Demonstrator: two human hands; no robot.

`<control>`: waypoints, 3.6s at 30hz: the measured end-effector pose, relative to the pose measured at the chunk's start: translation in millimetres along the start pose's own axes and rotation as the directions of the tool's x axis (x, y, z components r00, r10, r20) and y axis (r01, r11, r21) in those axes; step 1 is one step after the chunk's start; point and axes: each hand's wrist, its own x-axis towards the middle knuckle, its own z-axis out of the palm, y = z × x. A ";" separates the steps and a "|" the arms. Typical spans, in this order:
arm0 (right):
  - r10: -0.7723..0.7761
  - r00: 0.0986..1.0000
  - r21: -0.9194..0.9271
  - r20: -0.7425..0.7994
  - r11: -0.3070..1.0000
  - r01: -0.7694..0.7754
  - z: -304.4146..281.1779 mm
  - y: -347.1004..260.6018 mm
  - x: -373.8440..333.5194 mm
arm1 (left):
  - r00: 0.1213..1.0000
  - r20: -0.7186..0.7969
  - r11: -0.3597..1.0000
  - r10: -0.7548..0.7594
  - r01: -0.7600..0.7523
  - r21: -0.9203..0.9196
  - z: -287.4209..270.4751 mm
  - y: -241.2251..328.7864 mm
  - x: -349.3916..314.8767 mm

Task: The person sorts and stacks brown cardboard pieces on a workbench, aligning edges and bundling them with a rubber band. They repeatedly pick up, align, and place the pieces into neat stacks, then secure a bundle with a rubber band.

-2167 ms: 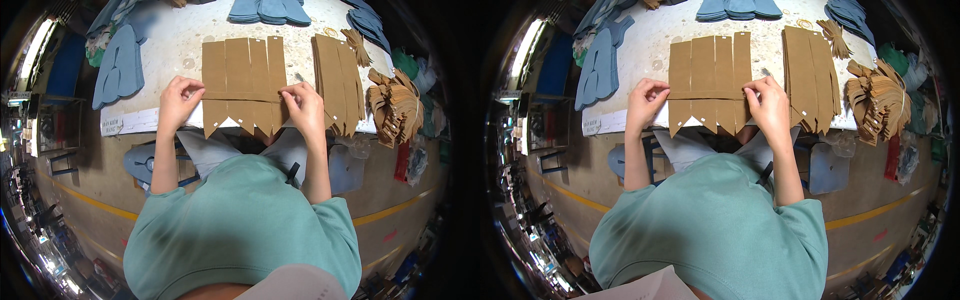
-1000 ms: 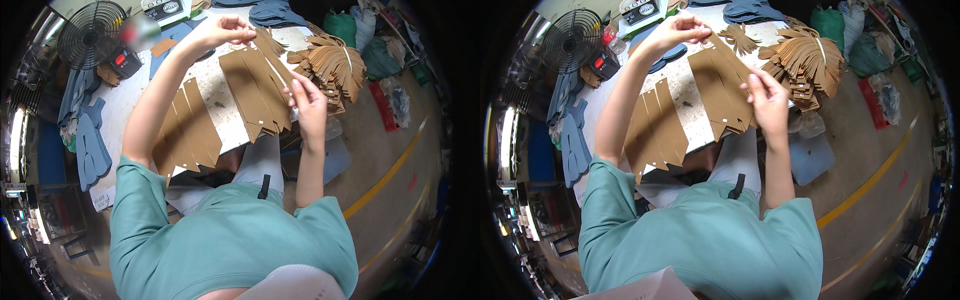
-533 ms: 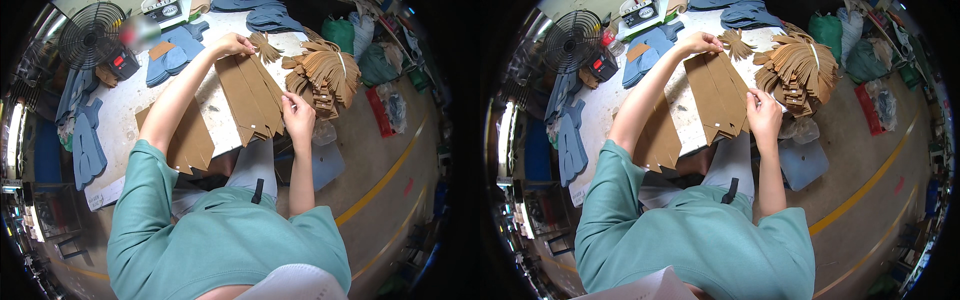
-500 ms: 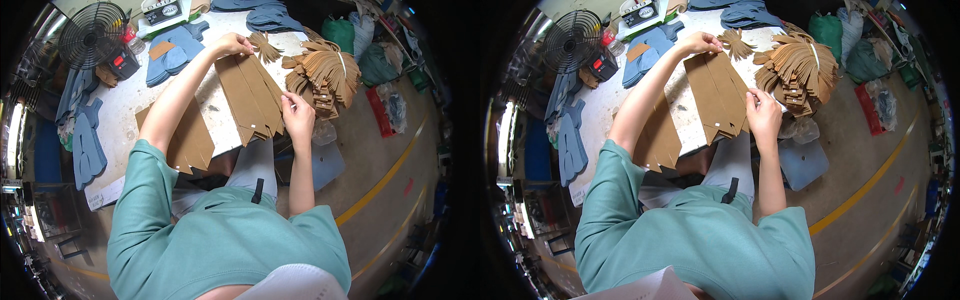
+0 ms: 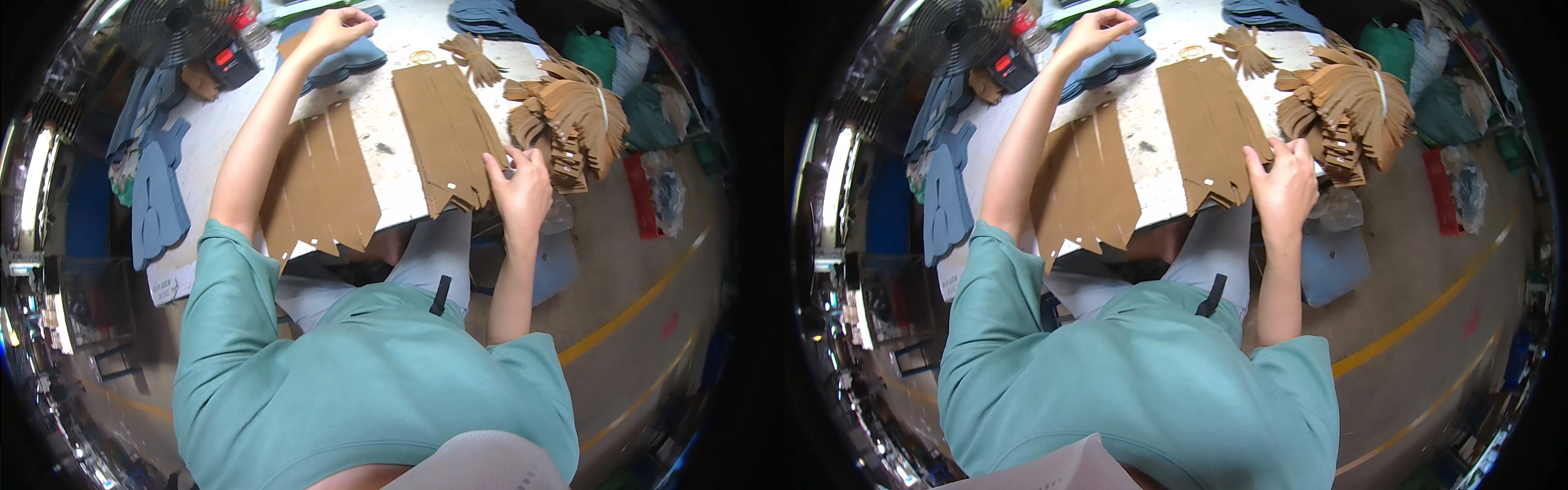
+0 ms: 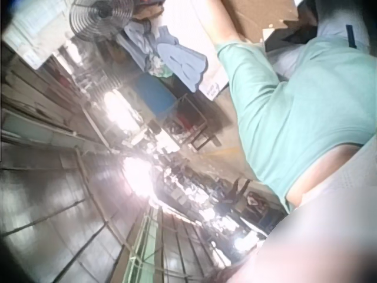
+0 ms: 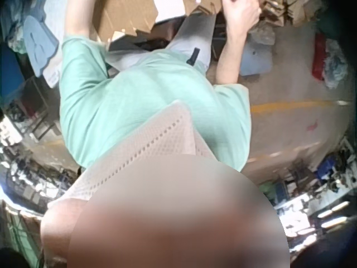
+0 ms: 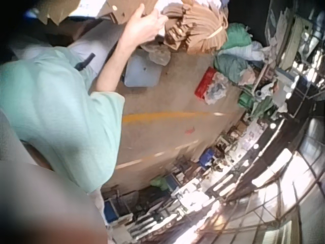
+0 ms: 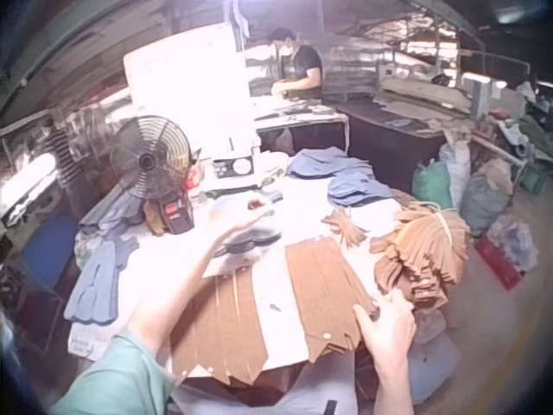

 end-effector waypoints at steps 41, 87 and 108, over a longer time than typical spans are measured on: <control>-0.504 0.555 0.749 0.661 0.486 -0.451 35.5 -83.1 -114.6 | 0.910 0.367 0.969 -0.194 0.236 -0.072 -38.7 -78.8 -132.4; -0.475 0.498 0.682 0.726 0.402 -0.611 2.9 -23.9 -86.4 | 0.980 0.200 0.994 -0.023 0.002 0.108 -55.3 -56.2 -42.5; -0.696 0.242 0.613 0.676 0.349 -0.709 18.7 -120.9 -109.8 | 0.894 0.334 0.951 -0.299 0.309 0.027 -119.9 -109.6 -175.0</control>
